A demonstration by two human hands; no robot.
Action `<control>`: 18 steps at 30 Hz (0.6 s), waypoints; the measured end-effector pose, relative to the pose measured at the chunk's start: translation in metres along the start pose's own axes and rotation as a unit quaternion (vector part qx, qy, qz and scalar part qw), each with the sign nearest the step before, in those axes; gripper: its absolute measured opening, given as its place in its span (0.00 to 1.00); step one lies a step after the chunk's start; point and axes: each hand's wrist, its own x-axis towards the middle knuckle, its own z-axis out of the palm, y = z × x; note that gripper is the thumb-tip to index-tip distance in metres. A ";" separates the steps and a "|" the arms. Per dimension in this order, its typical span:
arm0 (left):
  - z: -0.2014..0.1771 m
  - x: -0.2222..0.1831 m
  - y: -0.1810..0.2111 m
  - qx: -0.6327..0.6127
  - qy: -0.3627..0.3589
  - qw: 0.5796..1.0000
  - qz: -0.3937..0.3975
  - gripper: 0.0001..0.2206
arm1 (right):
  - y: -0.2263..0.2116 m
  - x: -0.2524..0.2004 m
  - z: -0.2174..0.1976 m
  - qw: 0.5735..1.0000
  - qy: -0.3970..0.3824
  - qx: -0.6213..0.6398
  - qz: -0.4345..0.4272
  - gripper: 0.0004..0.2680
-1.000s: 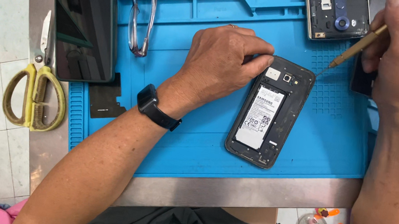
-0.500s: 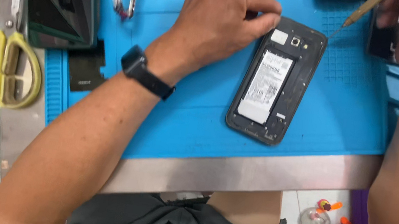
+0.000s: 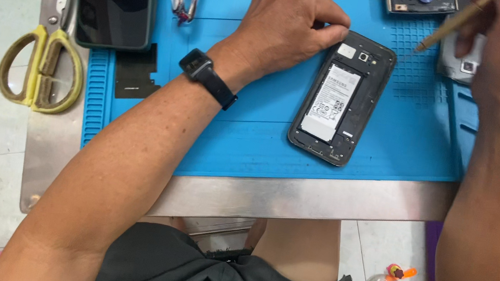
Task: The person uses a screwdriver to remove screws from the back of a disassembled smartphone. They carefully unscrew multiple fasteners around the device's perimeter and place them on the blue work mat.
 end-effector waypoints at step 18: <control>0.003 0.000 -0.002 0.003 -0.014 1.000 -0.025 0.08 | -0.104 -0.158 0.046 0.989 0.133 -0.060 0.011 0.10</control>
